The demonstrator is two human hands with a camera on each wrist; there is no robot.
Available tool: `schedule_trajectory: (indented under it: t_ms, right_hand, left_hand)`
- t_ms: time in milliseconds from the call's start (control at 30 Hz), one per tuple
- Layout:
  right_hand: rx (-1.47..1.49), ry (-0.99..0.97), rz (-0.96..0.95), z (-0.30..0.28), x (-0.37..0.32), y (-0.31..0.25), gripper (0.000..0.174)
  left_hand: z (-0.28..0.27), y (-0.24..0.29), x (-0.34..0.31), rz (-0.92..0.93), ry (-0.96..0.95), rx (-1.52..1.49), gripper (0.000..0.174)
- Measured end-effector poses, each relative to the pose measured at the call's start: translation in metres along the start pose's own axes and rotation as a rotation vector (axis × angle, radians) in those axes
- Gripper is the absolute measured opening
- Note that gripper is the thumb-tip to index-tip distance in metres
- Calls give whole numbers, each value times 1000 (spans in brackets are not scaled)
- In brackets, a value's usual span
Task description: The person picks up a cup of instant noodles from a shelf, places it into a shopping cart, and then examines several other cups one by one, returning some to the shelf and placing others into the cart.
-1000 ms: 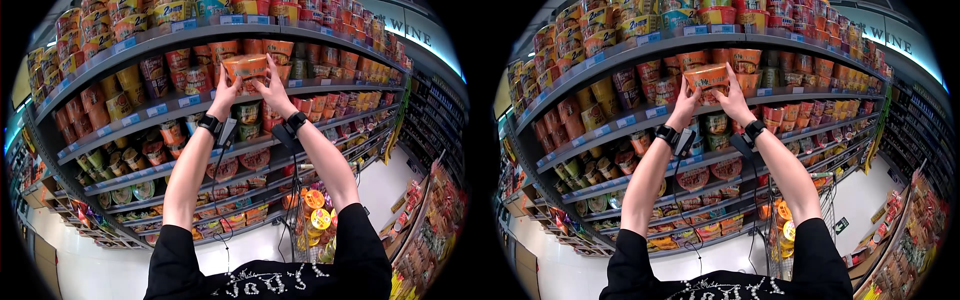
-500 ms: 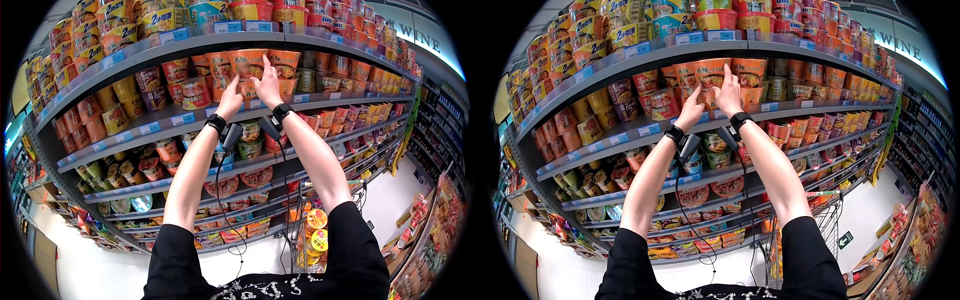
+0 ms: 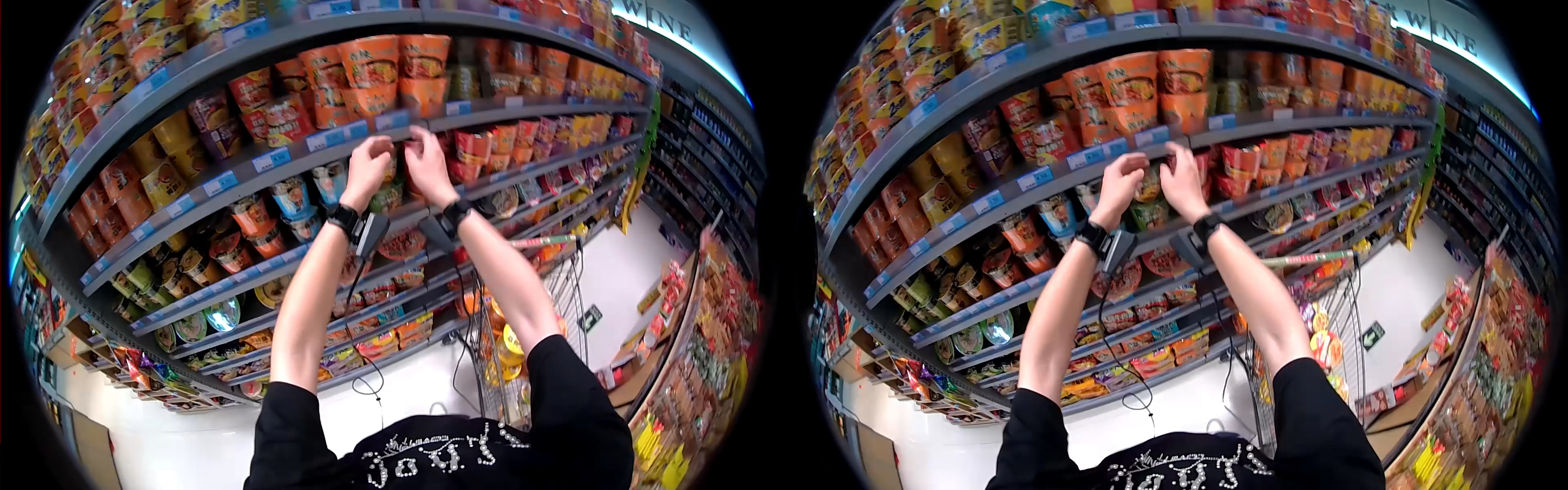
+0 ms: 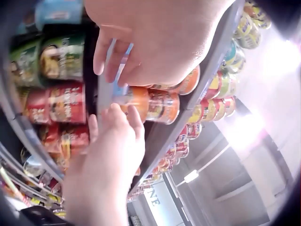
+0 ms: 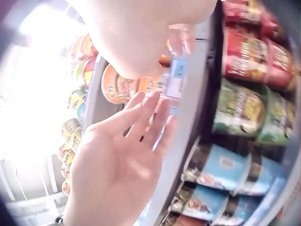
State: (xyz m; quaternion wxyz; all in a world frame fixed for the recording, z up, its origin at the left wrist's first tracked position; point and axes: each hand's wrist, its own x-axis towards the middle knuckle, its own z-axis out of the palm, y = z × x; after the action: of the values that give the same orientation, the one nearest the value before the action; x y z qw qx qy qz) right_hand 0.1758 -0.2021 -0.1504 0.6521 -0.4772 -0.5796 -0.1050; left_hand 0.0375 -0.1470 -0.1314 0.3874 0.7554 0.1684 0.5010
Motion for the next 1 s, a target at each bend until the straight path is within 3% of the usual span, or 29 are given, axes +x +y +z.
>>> schedule_trajectory:
  t_ms: [67,133,267,300,400,433,467,500,600,700,733,800,867,1000]
  right_hand:
    - [196,14,226,-10,-83,17,28]
    - [155,27,488,-24,-186,47,21]
    - [-102,28,978,-73,-406,71,17]
    - [-174,-15,1039,-93,-449,63,18]
    - [-254,-33,1168,-160,-554,59,18]
    - [-214,15,1292,-186,-582,60,17]
    - [-168,62,1413,-210,-600,53,17]
    - [-211,195,1397,-229,-618,43,18]
    - [68,602,1643,-280,-636,8,18]
    - [227,780,1759,-320,-684,3,19]
    - [47,736,1823,-320,-675,-2,19]
    - [117,758,1894,-324,-680,7,21]
    - [229,906,1910,-322,-677,17,24]
    - [306,885,1897,-317,-675,49,32]
  left_hand:
    - [24,-8,-56,-277,-55,-235,28]
    - [56,-34,-122,-523,-19,-404,24]
    - [130,-155,-296,-852,-157,-488,24]
    - [146,-171,-343,-1007,-211,-481,25]
    - [171,-151,-431,-1346,-417,-443,33]
    - [178,-150,-451,-1355,-461,-438,32]
    - [184,-148,-467,-1364,-498,-432,32]
    - [190,-146,-479,-1391,-486,-459,33]
    - [209,-151,-499,-1468,-510,-490,34]
    - [234,-152,-496,-1486,-584,-469,34]
    - [239,-153,-494,-1497,-590,-459,34]
    - [252,-158,-486,-1477,-644,-440,34]
    - [263,-158,-473,-1476,-669,-458,34]
    - [294,-162,-452,-1479,-715,-391,32]
